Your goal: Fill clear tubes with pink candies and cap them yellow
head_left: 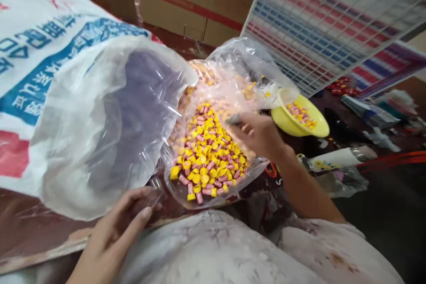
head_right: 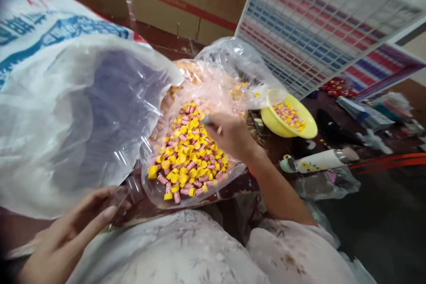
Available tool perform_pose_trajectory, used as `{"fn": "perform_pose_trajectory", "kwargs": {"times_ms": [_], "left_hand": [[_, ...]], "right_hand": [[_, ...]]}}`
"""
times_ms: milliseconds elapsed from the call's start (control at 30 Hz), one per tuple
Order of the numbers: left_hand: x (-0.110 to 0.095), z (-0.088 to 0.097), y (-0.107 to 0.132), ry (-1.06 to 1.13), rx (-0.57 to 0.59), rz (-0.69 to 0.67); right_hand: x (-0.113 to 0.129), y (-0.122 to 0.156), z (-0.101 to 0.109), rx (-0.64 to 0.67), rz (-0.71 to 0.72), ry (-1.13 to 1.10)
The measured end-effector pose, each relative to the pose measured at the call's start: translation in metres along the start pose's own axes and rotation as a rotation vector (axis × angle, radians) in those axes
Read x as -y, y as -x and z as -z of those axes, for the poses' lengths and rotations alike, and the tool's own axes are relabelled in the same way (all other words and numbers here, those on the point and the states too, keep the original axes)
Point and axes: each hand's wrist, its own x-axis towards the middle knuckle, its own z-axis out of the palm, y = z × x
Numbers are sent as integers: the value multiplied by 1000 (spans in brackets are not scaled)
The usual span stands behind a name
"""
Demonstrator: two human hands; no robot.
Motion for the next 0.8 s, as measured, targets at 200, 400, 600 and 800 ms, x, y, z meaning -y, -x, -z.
{"fn": "perform_pose_trajectory", "kwargs": {"times_ms": [200,400,600,800], "left_hand": [[2,-23,-5,196,128,30],[8,-27,-2,219,131,51],[0,-28,-7,228,195,88],[15,-29,-6,134,50,90]], "right_hand": [[43,49,-82,244,27,57],[32,43,-97,237,-32,-142],[37,46,-88,219,-408,-946],[31,46,-70,95,-328,-710]]}}
